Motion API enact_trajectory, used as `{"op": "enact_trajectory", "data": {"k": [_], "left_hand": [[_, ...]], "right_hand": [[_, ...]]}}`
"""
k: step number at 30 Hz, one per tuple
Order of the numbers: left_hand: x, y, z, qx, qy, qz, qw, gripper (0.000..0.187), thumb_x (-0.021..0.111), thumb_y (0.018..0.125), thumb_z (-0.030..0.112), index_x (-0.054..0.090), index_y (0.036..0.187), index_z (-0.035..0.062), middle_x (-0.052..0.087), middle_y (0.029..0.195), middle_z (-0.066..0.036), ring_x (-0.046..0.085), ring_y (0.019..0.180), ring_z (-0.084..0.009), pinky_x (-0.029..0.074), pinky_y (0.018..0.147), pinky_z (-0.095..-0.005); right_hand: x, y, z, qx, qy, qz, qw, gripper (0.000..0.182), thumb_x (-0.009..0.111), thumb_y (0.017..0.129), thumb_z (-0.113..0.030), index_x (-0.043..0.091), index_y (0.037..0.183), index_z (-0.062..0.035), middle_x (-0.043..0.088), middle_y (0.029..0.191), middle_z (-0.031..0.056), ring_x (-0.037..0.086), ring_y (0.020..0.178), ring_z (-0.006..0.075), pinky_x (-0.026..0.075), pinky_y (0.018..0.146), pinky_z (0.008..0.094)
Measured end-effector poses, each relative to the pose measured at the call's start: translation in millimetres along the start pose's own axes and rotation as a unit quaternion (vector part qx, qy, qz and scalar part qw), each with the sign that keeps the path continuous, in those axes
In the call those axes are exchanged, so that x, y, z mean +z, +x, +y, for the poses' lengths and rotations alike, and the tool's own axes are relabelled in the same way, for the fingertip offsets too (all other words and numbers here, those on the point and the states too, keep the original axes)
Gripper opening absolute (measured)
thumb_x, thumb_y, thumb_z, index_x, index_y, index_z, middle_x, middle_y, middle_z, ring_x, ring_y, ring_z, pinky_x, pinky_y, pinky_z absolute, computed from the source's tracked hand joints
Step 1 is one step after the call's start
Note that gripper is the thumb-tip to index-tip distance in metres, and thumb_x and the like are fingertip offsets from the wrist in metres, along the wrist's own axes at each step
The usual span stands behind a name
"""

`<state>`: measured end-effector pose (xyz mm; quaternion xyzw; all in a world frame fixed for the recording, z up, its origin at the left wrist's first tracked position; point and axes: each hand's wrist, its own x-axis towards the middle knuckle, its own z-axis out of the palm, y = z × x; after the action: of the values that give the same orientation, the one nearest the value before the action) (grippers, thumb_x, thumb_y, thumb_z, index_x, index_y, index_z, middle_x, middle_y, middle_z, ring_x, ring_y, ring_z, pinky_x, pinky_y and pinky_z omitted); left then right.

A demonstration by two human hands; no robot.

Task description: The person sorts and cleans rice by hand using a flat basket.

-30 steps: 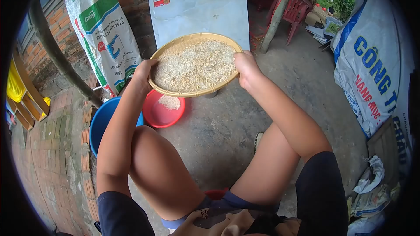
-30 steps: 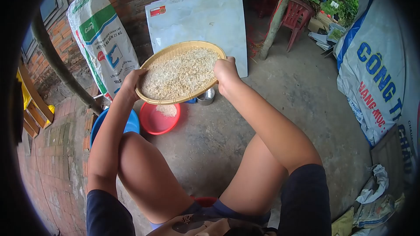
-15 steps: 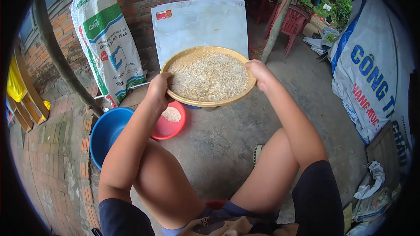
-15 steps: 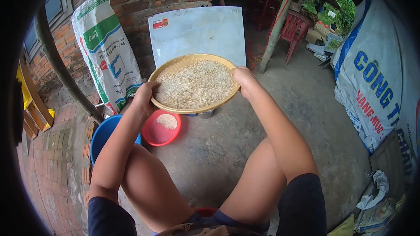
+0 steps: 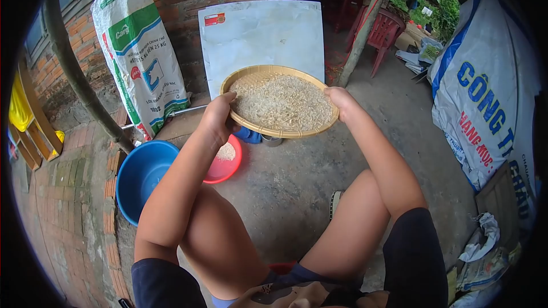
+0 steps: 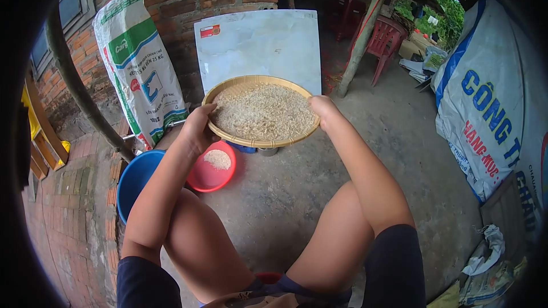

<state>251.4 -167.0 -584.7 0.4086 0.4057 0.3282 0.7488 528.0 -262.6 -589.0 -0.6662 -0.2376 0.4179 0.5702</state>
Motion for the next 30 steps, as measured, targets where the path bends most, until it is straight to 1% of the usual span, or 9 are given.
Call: {"op": "enact_trajectory", "data": {"k": [3,4,7,15,17,19,23,25,30], "left_hand": [[-23.6,30.5,-0.1,-0.025,-0.120,-0.031,0.992,0.034,0.038,0.092,0.020,0.045,0.115,-0.0036,0.058,0.101,-0.018,0.061,0.087,-0.0295,0.052,0.075,-0.0435],[-24.8,21.4,7.8,-0.019,-0.115,-0.015,0.993,0.040,0.035,0.091,0.015,0.039,0.123,-0.0084,0.052,0.117,-0.024,0.056,0.105,-0.0356,0.045,0.093,-0.0481],[-37.2,31.8,5.2,-0.022,-0.131,-0.043,0.990,0.038,0.037,0.090,0.015,0.041,0.120,-0.0089,0.054,0.113,-0.023,0.058,0.101,-0.0343,0.048,0.088,-0.0479],[-17.4,5.4,8.1,0.032,-0.112,0.013,0.993,0.034,0.041,0.089,0.017,0.047,0.116,-0.0035,0.058,0.100,-0.017,0.060,0.088,-0.0294,0.049,0.084,-0.0444],[-36.3,12.3,15.9,0.020,-0.111,-0.013,0.993,0.038,0.040,0.089,0.015,0.043,0.118,-0.0089,0.057,0.106,-0.021,0.061,0.094,-0.0323,0.049,0.086,-0.0467],[-41.9,14.1,14.6,0.011,-0.104,-0.007,0.994,0.038,0.040,0.089,0.015,0.042,0.118,-0.0091,0.057,0.105,-0.021,0.061,0.093,-0.0319,0.050,0.085,-0.0455],[-13.9,-11.3,9.2,0.037,-0.049,0.050,0.997,0.036,0.042,0.090,0.017,0.045,0.118,-0.0042,0.058,0.102,-0.017,0.062,0.087,-0.0263,0.053,0.078,-0.0414],[-15.9,-11.9,10.8,0.035,-0.020,0.038,0.998,0.034,0.042,0.089,0.016,0.045,0.116,-0.0054,0.057,0.100,-0.017,0.062,0.086,-0.0273,0.052,0.079,-0.0423],[-54.8,-3.1,28.3,0.054,-0.089,0.036,0.994,0.036,0.041,0.088,0.014,0.043,0.117,-0.0081,0.057,0.103,-0.021,0.061,0.091,-0.0300,0.050,0.084,-0.0429]], "right_hand": [[29.8,-33.2,-6.3,-0.036,-0.031,0.012,0.999,0.032,0.039,0.094,-0.016,0.050,0.113,0.0070,0.058,0.110,0.0180,0.059,0.100,0.0251,0.047,0.083,0.0365],[44.1,-45.5,-6.8,-0.064,-0.035,0.041,0.996,0.031,0.039,0.094,-0.017,0.049,0.113,0.0060,0.058,0.108,0.0169,0.058,0.099,0.0242,0.047,0.082,0.0360],[42.6,-27.7,0.5,-0.129,-0.069,0.081,0.986,0.028,0.040,0.094,-0.017,0.050,0.109,0.0038,0.058,0.104,0.0136,0.057,0.097,0.0223,0.047,0.080,0.0351],[35.8,-32.4,-16.6,-0.030,-0.015,-0.005,0.999,0.027,0.041,0.093,-0.014,0.050,0.108,0.0065,0.058,0.104,0.0174,0.058,0.096,0.0239,0.045,0.083,0.0358],[55.9,-45.9,-10.4,-0.190,-0.051,0.077,0.977,0.028,0.042,0.093,-0.014,0.046,0.112,0.0060,0.057,0.105,0.0157,0.055,0.098,0.0220,0.042,0.086,0.0346],[58.7,-56.1,-17.6,-0.209,-0.063,0.080,0.973,0.030,0.043,0.092,-0.014,0.043,0.115,0.0051,0.055,0.106,0.0144,0.053,0.100,0.0200,0.040,0.088,0.0338],[27.3,-20.5,-16.3,-0.136,-0.041,0.005,0.990,0.026,0.044,0.091,-0.013,0.047,0.110,0.0051,0.058,0.100,0.0141,0.057,0.091,0.0225,0.045,0.081,0.0339],[26.9,-12.3,-7.4,0.006,-0.011,-0.016,1.000,0.024,0.043,0.089,-0.011,0.048,0.107,0.0047,0.059,0.096,0.0138,0.059,0.087,0.0236,0.047,0.078,0.0339],[84.3,-47.2,10.9,-0.138,0.021,0.093,0.986,0.022,0.044,0.087,-0.008,0.051,0.104,0.0043,0.057,0.101,0.0158,0.056,0.093,0.0235,0.045,0.083,0.0364]]}}
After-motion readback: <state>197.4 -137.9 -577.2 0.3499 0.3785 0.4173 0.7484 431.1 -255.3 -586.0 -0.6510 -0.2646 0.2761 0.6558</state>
